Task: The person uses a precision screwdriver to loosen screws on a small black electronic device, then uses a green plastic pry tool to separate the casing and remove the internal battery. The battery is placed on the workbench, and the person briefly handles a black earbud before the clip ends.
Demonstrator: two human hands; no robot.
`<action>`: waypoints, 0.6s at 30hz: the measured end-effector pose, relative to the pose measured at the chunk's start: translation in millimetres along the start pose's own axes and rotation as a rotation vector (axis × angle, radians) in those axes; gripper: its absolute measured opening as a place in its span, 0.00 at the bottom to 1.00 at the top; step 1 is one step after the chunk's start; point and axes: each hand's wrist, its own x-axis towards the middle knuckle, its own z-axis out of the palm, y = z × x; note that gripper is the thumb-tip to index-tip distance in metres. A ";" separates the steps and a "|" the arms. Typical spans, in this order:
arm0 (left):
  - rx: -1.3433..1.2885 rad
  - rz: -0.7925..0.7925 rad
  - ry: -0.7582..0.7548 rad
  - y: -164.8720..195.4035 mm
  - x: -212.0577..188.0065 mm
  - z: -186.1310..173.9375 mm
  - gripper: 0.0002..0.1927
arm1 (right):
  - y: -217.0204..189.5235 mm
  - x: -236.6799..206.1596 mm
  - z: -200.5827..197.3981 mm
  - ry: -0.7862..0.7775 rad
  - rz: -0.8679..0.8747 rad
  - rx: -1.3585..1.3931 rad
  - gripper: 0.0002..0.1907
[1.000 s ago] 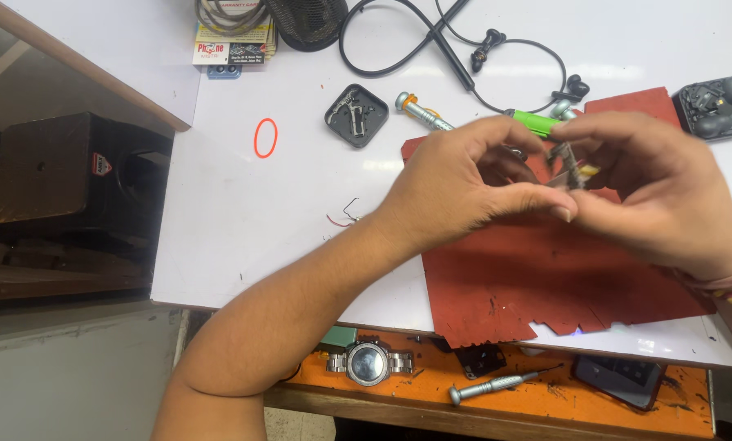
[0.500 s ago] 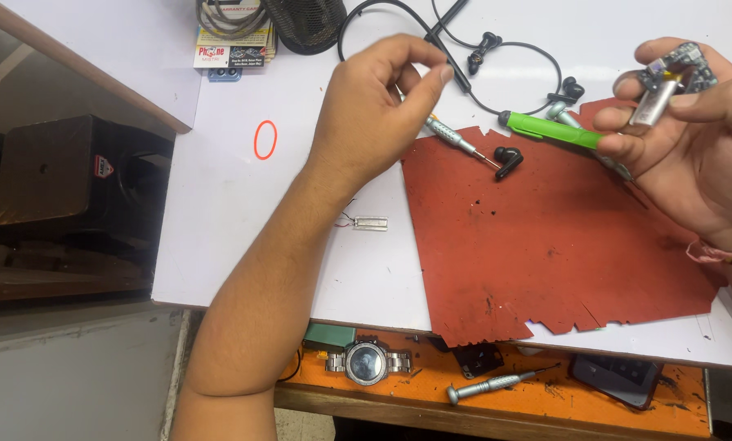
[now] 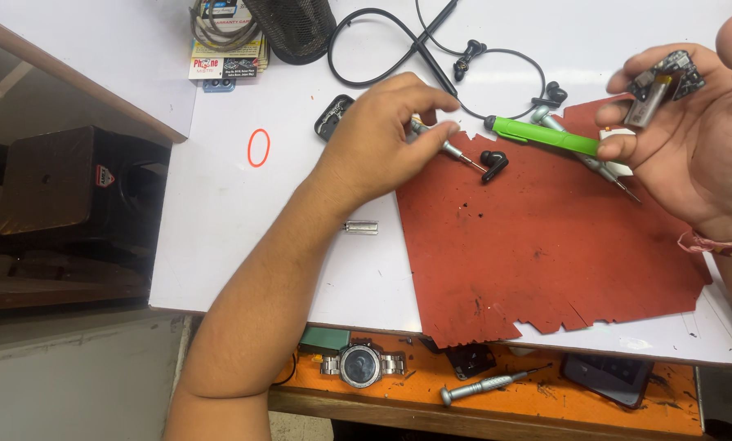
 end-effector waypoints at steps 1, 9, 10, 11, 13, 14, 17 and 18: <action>0.028 0.050 -0.001 0.9 -0.9 1.4 0.11 | -0.8 0.5 -1.9 0.004 0.006 -0.005 0.27; 0.032 0.128 -0.224 15.2 -8.4 9.5 0.13 | -14.0 8.8 -6.4 -0.009 0.093 -0.098 0.17; 0.030 0.137 -0.235 18.1 -9.1 13.4 0.14 | -15.8 9.1 -4.1 0.010 0.081 -0.127 0.16; 0.028 0.147 -0.246 20.6 -9.6 17.1 0.15 | -17.8 9.2 -1.1 0.030 0.070 -0.156 0.16; 0.039 0.166 -0.205 25.2 -12.1 23.9 0.16 | -22.2 8.9 6.5 0.082 0.035 -0.267 0.17; 0.048 0.175 -0.183 26.4 -12.7 25.8 0.16 | -24.2 9.3 11.1 0.090 0.006 -0.327 0.17; -0.041 0.122 -0.132 29.0 -12.8 28.8 0.14 | -30.0 9.8 25.4 0.109 -0.027 -0.435 0.20; -0.229 -0.091 -0.197 31.1 -13.1 30.6 0.17 | -31.9 9.1 30.0 0.113 -0.003 -0.425 0.21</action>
